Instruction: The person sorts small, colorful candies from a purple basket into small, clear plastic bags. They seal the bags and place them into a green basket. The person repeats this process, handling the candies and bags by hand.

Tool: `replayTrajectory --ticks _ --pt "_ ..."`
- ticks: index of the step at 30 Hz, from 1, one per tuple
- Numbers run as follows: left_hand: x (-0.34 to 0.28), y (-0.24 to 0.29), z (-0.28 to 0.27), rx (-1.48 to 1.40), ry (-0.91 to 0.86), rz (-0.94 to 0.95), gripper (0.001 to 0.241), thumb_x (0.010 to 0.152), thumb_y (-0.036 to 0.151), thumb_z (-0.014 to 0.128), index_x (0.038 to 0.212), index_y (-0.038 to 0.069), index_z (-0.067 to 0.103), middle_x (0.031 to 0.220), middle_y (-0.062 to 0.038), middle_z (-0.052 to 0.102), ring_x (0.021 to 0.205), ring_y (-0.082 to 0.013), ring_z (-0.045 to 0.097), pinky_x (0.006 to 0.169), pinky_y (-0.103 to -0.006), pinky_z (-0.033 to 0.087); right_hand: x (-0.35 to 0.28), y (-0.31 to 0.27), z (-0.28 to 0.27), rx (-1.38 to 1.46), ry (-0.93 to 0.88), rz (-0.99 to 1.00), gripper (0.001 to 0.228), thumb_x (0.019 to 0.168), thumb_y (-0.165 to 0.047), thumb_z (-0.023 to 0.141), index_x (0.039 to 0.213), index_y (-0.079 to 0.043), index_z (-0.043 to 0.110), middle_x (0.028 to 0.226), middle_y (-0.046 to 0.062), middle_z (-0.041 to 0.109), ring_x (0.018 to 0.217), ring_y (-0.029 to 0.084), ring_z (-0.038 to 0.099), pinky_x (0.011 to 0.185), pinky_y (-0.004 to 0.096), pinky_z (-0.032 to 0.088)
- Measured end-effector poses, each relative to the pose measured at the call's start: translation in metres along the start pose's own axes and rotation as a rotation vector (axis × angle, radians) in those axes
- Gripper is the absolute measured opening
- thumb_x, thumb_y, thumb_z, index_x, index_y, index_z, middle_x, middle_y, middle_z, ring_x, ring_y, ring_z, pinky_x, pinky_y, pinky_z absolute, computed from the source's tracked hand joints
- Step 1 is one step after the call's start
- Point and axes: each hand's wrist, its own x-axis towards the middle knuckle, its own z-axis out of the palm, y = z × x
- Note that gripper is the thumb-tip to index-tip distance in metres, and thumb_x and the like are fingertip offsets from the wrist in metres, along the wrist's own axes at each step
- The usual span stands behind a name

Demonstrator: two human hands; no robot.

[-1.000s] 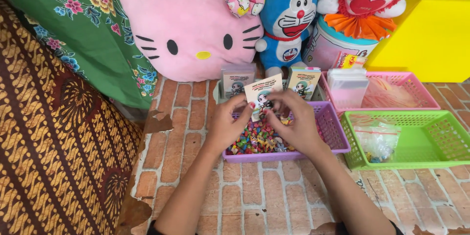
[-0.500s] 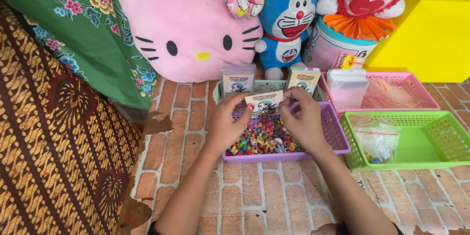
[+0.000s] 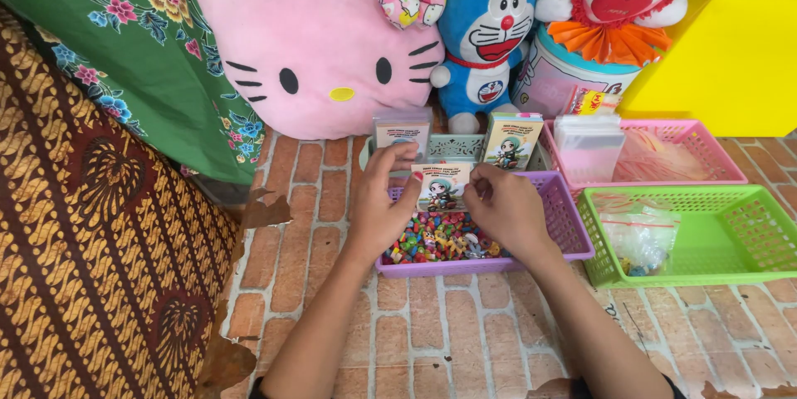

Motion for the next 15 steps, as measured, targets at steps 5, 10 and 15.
replayTrajectory --ticks 5,10,15 --pt "-0.0001 0.0007 -0.0008 0.016 0.02 0.014 0.041 0.088 -0.002 0.062 0.128 0.004 0.06 0.12 -0.019 0.058 0.112 -0.0414 0.065 0.088 -0.0471 0.06 0.0008 0.0008 0.0013 0.015 -0.007 -0.011 0.012 0.083 -0.028 0.067 0.084 -0.017 0.072 0.071 0.005 0.073 0.076 0.034 0.074 0.068 0.047 0.057" --pt "0.0003 0.0014 -0.0003 0.009 0.04 -0.01 0.043 0.086 -0.002 0.062 0.128 0.006 0.06 0.125 -0.018 0.053 0.115 -0.0411 0.065 0.089 -0.0466 0.059 -0.0004 -0.003 -0.0029 -0.014 -0.05 -0.01 0.017 0.086 -0.03 0.066 0.086 -0.016 0.075 0.073 0.007 0.075 0.078 0.038 0.074 0.071 0.05 0.057" --pt "-0.0002 -0.0006 0.0003 0.04 0.017 0.007 0.041 0.085 -0.002 0.063 0.125 0.006 0.062 0.123 -0.018 0.053 0.115 -0.0432 0.065 0.089 -0.0466 0.06 -0.0013 -0.0036 -0.0056 -0.067 -0.093 0.036 0.023 0.087 -0.034 0.066 0.093 -0.015 0.077 0.08 0.006 0.078 0.083 0.037 0.075 0.074 0.05 0.058"
